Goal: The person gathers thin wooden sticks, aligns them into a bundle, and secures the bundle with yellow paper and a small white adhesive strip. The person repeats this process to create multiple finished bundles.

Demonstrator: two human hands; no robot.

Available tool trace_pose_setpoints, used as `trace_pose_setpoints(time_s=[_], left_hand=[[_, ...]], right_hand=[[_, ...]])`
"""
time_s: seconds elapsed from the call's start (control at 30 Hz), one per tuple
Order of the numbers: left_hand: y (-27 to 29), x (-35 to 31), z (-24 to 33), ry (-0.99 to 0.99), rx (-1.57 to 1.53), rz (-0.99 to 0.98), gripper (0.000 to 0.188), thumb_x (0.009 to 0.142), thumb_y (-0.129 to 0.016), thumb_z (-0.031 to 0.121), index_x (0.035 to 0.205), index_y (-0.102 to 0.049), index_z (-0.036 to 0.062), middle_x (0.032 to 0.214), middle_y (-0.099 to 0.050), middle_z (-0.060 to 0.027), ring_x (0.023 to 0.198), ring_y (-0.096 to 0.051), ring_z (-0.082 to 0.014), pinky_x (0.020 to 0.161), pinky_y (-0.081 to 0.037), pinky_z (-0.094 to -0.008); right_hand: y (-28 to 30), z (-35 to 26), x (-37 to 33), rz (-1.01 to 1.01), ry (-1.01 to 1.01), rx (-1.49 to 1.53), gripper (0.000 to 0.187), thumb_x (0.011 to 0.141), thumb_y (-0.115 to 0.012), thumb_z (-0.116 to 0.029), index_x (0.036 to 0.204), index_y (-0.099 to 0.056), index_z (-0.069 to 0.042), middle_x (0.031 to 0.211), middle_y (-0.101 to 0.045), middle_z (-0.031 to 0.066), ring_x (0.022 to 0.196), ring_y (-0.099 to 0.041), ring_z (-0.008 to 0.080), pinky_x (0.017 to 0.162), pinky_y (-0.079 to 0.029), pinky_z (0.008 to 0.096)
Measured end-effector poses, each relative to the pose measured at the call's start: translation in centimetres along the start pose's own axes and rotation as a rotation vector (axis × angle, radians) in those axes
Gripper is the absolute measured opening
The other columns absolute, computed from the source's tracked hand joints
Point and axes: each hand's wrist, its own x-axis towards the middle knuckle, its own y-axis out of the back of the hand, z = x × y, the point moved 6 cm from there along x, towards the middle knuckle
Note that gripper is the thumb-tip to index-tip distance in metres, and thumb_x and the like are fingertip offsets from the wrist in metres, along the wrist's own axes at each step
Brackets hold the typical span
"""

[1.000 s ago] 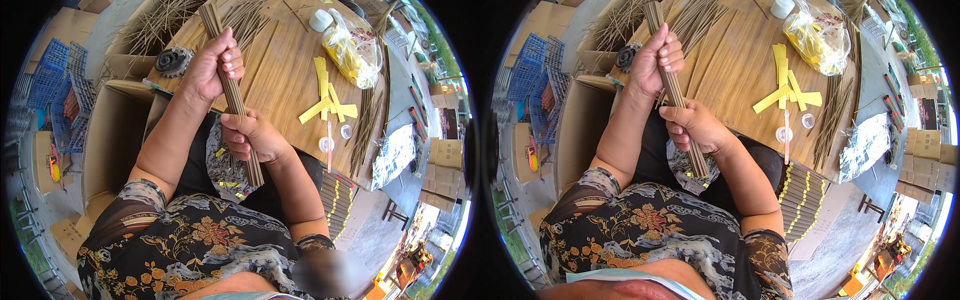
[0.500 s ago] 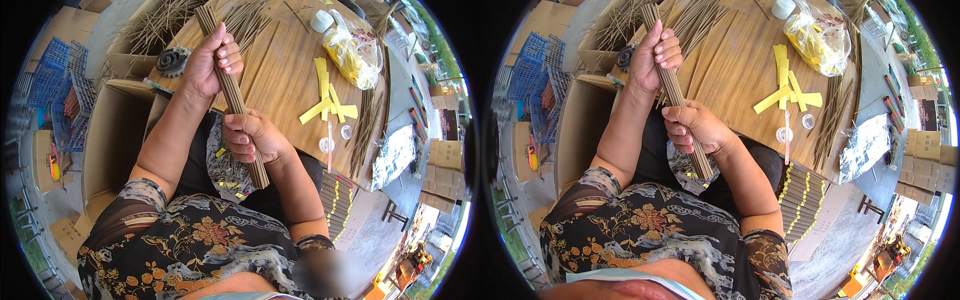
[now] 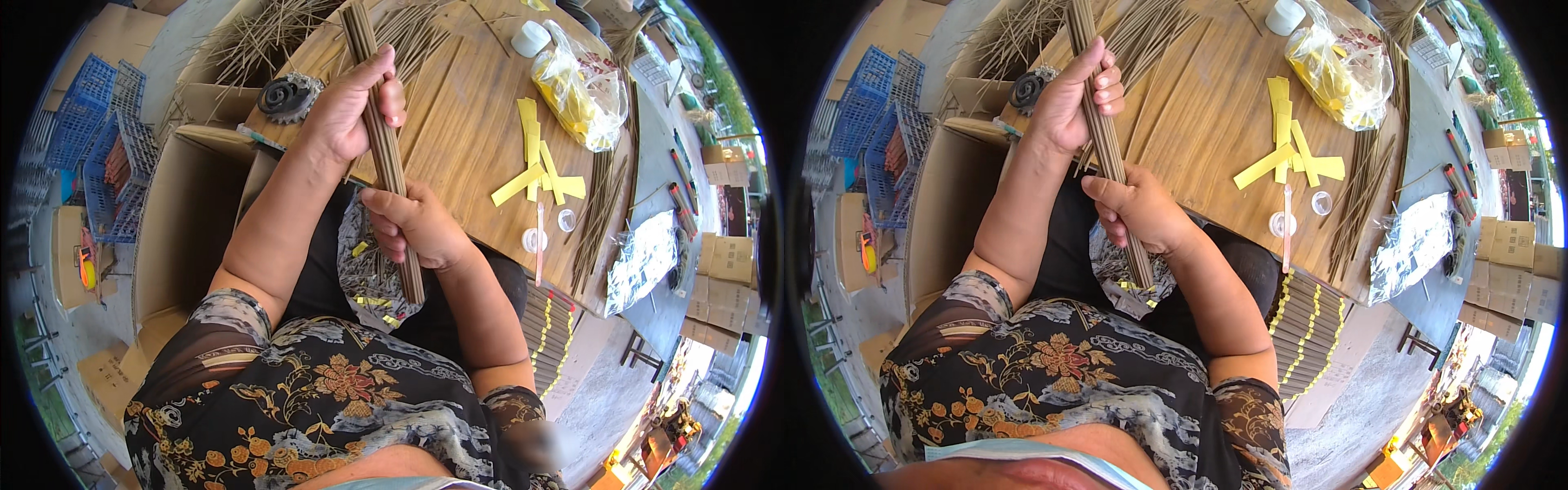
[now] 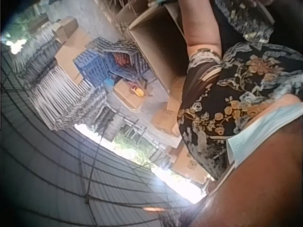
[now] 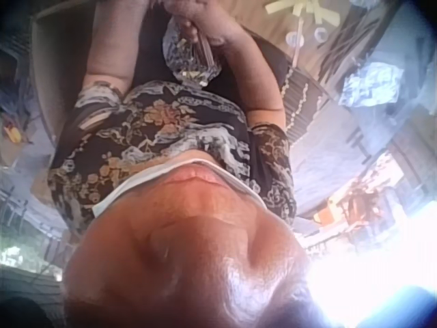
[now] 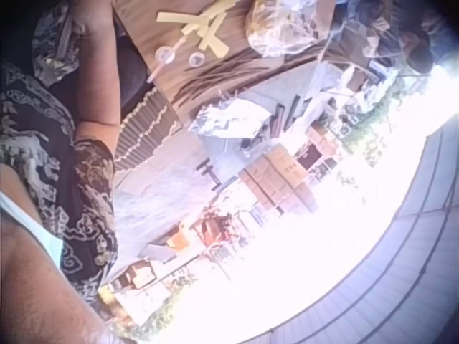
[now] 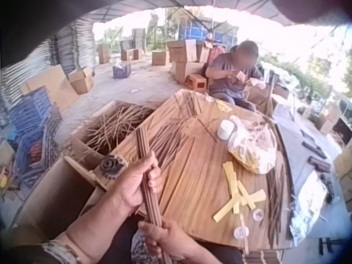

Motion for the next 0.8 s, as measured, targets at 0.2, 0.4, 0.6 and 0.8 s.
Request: trace_pose_setpoints(time_s=[0.2, 0.4, 0.6, 0.8], left_hand=[[0.3, -0.2, -0.4, 0.048, -0.049, 0.015, 0.029, 0.086, -0.054, 0.034, 0.071, -0.046, 0.0101, 0.049, -0.040, 0.0051, 0.038, -0.035, -0.0048, 0.036, -0.031, -0.0187], [-0.5, -0.6, -0.5, -0.005, -0.071, 0.042, 0.027, 0.085, -0.055, 0.032, 0.073, -0.046, 0.0103, 0.054, -0.043, 0.0030, 0.042, -0.039, -0.0056, 0.039, -0.033, -0.0187], [-0.6, -3.4, -0.9, 0.092, -0.099, -0.004, 0.031, 0.086, -0.053, 0.033, 0.063, -0.042, 0.0141, 0.048, -0.036, 0.0060, 0.037, -0.033, -0.0045, 0.034, -0.031, -0.0188], [3.0, -3.7, 6.4, -0.190, -0.218, 0.044, 0.032, 0.087, -0.052, 0.032, 0.064, -0.042, 0.0116, 0.047, -0.035, 0.0052, 0.036, -0.032, -0.0048, 0.033, -0.028, -0.0188]], right_hand=[[0.0, 0.0, 0.2, -0.061, -0.032, 0.059, 0.024, 0.084, -0.053, -0.016, 0.066, -0.038, -0.008, 0.048, -0.036, -0.0012, 0.034, -0.035, 0.0089, 0.031, -0.031, 0.0227], [-0.3, -0.5, -0.2, -0.035, -0.035, 0.128, 0.025, 0.084, -0.053, -0.015, 0.063, -0.039, -0.009, 0.048, -0.037, -0.0013, 0.034, -0.035, 0.0085, 0.030, -0.030, 0.0224], [-1.9, -0.2, -0.4, -0.102, -0.082, 0.131, 0.024, 0.081, -0.055, -0.012, 0.062, -0.041, -0.008, 0.048, -0.040, -0.0007, 0.035, -0.039, 0.0083, 0.030, -0.033, 0.0216], [-2.0, 1.4, -2.5, -0.055, -0.125, -0.289, 0.014, 0.079, -0.058, -0.014, 0.077, -0.049, -0.004, 0.053, -0.044, -0.0006, 0.040, -0.043, 0.0060, 0.035, -0.036, 0.0187]])
